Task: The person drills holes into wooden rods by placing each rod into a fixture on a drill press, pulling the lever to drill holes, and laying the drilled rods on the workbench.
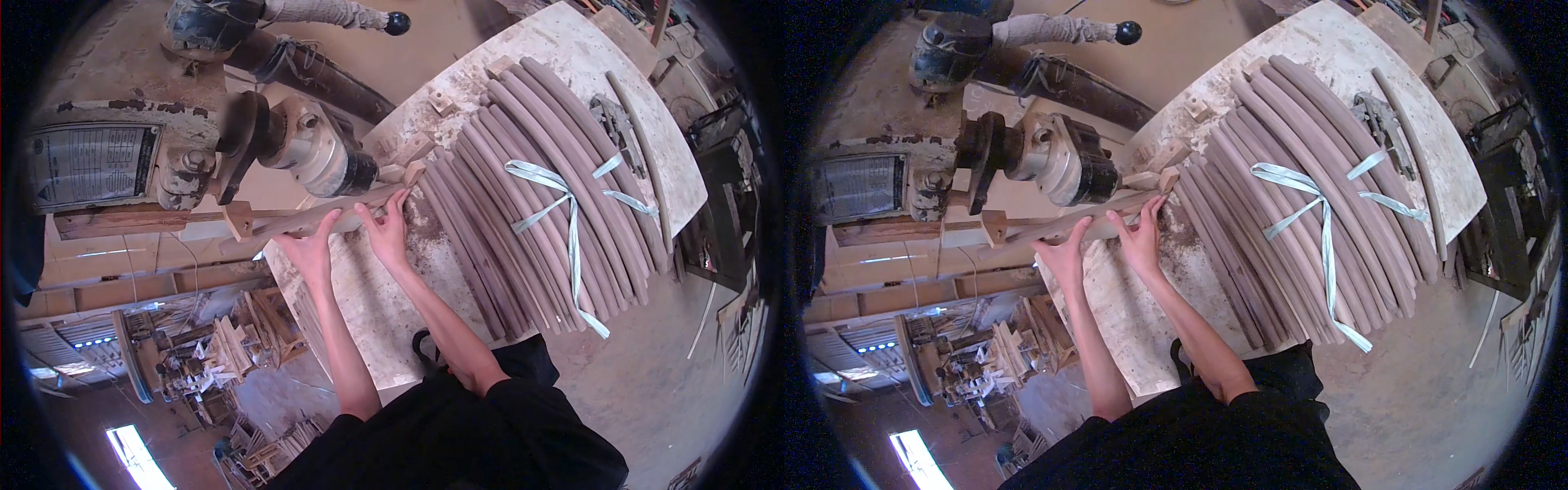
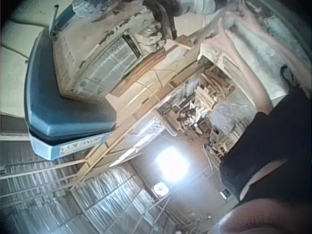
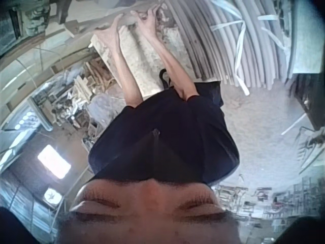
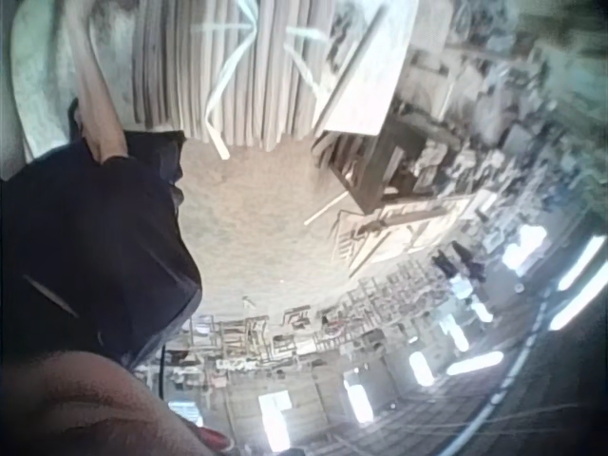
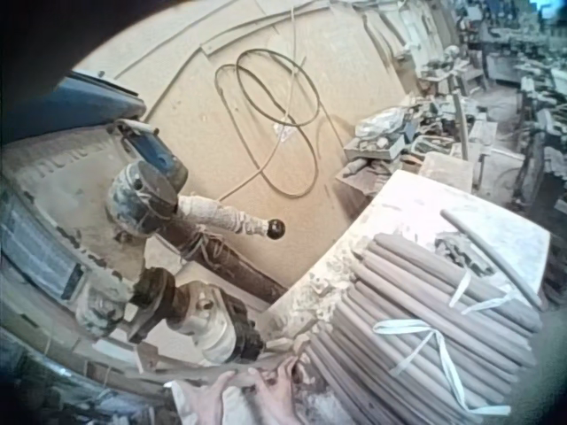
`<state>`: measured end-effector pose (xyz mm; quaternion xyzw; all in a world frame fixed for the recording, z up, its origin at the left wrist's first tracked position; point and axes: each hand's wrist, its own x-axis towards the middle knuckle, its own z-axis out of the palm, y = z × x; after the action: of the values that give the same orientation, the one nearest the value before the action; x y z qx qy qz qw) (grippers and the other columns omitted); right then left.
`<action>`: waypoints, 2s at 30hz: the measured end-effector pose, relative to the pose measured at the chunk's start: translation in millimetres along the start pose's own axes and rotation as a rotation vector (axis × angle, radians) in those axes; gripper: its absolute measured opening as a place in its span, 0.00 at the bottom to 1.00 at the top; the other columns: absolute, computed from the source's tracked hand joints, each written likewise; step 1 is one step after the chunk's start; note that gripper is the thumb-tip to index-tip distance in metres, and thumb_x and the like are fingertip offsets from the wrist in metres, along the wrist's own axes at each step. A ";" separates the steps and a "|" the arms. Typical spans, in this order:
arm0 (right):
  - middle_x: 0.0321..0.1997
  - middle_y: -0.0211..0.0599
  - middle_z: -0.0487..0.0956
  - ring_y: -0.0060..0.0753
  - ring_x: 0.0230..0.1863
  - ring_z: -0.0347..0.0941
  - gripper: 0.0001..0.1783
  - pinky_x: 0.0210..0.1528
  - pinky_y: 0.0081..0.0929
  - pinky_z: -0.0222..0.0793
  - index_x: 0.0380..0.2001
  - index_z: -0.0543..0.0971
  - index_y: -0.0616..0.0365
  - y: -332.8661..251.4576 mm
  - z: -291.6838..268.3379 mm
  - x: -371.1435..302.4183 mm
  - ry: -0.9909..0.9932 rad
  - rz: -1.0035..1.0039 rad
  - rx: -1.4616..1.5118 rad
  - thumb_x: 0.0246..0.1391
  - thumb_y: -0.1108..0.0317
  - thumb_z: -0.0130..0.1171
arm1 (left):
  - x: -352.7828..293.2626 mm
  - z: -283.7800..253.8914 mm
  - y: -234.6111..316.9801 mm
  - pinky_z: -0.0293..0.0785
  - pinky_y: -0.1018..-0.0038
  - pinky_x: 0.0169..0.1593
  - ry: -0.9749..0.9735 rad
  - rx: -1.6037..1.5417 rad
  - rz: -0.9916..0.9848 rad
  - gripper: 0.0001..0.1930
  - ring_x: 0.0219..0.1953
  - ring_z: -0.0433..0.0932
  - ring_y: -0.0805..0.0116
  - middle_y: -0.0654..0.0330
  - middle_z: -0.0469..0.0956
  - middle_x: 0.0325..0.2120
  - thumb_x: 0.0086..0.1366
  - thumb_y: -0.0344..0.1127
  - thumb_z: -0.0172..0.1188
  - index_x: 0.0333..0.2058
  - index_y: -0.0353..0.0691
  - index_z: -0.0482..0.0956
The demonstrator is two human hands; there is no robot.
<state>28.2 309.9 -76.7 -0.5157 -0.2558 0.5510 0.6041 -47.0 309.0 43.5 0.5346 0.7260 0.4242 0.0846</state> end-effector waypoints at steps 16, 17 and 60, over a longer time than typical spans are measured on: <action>0.72 0.79 0.40 0.59 0.74 0.49 0.61 0.62 0.31 0.64 0.68 0.43 0.80 -11.4 -3.9 -1.4 0.015 0.031 -0.021 0.53 0.45 0.67 | -24.5 36.4 -10.1 0.59 0.64 0.66 0.192 -0.241 -0.045 0.57 0.61 0.64 0.56 0.43 0.60 0.61 0.45 0.33 0.80 0.65 0.26 0.48; 0.72 0.78 0.41 0.58 0.73 0.51 0.60 0.61 0.31 0.66 0.68 0.43 0.79 -10.7 -5.1 0.0 0.017 0.020 -0.012 0.54 0.45 0.66 | -27.0 45.0 -15.2 0.61 0.65 0.64 0.162 -0.284 -0.070 0.55 0.60 0.65 0.57 0.43 0.60 0.60 0.46 0.32 0.80 0.64 0.26 0.48; 0.21 0.23 0.62 0.16 0.17 0.54 0.14 0.17 0.18 0.49 0.38 0.65 0.53 -293.9 -56.2 187.4 -0.488 0.159 0.240 0.70 0.54 0.46 | -51.1 92.5 -42.8 0.44 0.55 0.72 0.303 0.030 -0.218 0.79 0.71 0.45 0.35 0.25 0.43 0.66 0.32 0.58 0.83 0.64 0.12 0.34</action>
<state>244.7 505.9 121.7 -0.3110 -0.2853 0.7309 0.5363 -2.7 311.3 -61.5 0.3840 0.7904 0.4771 0.0119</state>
